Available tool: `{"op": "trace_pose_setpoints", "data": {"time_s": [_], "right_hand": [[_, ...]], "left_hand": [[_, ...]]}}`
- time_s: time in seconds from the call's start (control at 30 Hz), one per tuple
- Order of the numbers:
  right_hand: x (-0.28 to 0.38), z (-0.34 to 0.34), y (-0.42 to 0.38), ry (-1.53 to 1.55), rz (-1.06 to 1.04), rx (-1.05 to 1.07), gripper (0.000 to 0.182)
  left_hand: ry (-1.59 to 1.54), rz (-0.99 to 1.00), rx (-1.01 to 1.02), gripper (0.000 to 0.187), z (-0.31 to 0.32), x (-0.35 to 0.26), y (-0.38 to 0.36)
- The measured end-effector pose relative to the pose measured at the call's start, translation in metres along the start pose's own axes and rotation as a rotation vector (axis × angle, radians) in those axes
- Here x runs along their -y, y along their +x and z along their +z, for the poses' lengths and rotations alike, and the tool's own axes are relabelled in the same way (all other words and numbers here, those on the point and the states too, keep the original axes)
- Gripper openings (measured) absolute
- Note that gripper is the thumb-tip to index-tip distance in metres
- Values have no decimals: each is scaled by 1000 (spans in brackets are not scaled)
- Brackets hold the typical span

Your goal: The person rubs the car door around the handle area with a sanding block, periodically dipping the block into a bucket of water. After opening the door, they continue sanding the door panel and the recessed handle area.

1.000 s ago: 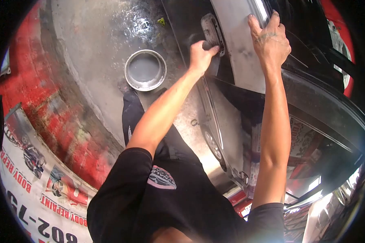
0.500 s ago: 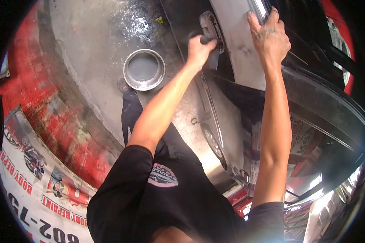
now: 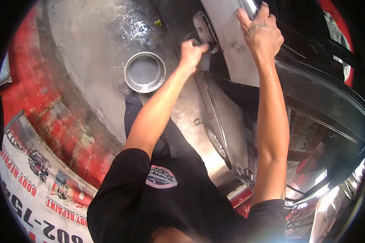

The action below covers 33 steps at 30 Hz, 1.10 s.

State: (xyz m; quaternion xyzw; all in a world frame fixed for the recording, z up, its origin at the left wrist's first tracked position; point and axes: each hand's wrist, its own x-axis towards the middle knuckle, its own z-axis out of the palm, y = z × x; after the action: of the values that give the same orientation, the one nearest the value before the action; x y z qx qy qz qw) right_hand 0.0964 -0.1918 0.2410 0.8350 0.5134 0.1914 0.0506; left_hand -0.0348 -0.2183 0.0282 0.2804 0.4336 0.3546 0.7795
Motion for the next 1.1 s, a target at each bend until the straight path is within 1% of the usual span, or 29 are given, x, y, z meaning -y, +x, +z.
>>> {"op": "trace_pose_setpoints", "data": {"time_s": [0.03, 0.07, 0.13, 0.17, 0.2, 0.27, 0.3, 0.33, 0.4, 0.47, 0.53, 0.6, 0.63, 0.67, 0.7, 0.73, 0.77, 0.8, 0.87, 0.9, 0.93, 0.97, 1.0, 1.07, 1.1], "right_hand": [[2, -2, 2, 16, 8, 2, 89], [4, -4, 1, 30, 15, 8, 89], [4, -4, 0, 23, 14, -8, 89], [4, -3, -2, 14, 11, -6, 89], [4, -2, -4, 11, 9, 2, 89], [6, -4, -5, 23, -5, -20, 88], [7, -5, -2, 20, -1, -29, 88], [7, -5, -3, -1, 17, 8, 87], [7, -7, -6, -11, 41, 46, 87], [10, -9, -3, 30, 17, 18, 87], [11, -8, -3, 34, 19, 20, 88], [7, -8, -6, 20, 13, 28, 88], [6, -6, -4, 13, 18, 25, 88], [7, -4, -3, 14, 25, 23, 88], [9, -5, -6, 14, 20, 30, 88], [12, -7, -4, 12, 38, 41, 88], [13, -9, -3, 10, 59, 53, 88], [12, -9, -4, 10, 59, 61, 88], [12, -10, -4, 31, 45, 41, 89], [13, -9, -3, 30, 44, 38, 89], [13, -9, -4, 22, 44, 38, 88], [13, -10, -4, 15, 44, 31, 88], [13, -10, 1, 16, 42, 14, 88], [9, -5, -2, 3, 3, -24, 86], [9, -5, -2, 6, 1, -29, 86]], "left_hand": [[-49, -95, 16, 13, 5, 9, -4], [-337, -275, -18, 14, 9, 16, -6], [-415, -506, 96, 14, -2, -2, -4], [-402, -432, 80, 11, -2, 0, 0], [-404, -440, 77, 11, -2, 6, 4], [201, 139, -194, 18, -2, 14, 10], [259, 141, -265, 16, -1, 10, 5], [259, 140, -260, 16, 4, 10, -1], [-120, -130, -232, 14, 12, 10, -13], [-502, -400, -146, 13, 12, 7, -23], [-507, -446, -152, 13, 8, 6, -18], [-74, -148, -170, 7, 1, 5, 1], [268, 122, -220, 5, -4, -3, -2], [263, 126, -223, 5, -3, 3, 0], [132, 76, -222, 6, -2, 22, 0], [-2, 36, -215, 7, 4, 19, 0], [-136, -39, -219, 7, 13, 21, -12], [-323, -203, -185, 9, 16, 23, -18], [-443, -319, -135, 8, 10, 1, -23], [-211, -215, -163, 9, 6, 10, -9], [19, -116, -189, 10, 2, 3, -7], [199, 105, -232, 13, 0, -3, -7], [193, 122, -230, 13, 2, -2, 1], [91, 68, -191, 13, 0, 19, 3], [12, -84, -109, 11, 3, 13, -8]]}}
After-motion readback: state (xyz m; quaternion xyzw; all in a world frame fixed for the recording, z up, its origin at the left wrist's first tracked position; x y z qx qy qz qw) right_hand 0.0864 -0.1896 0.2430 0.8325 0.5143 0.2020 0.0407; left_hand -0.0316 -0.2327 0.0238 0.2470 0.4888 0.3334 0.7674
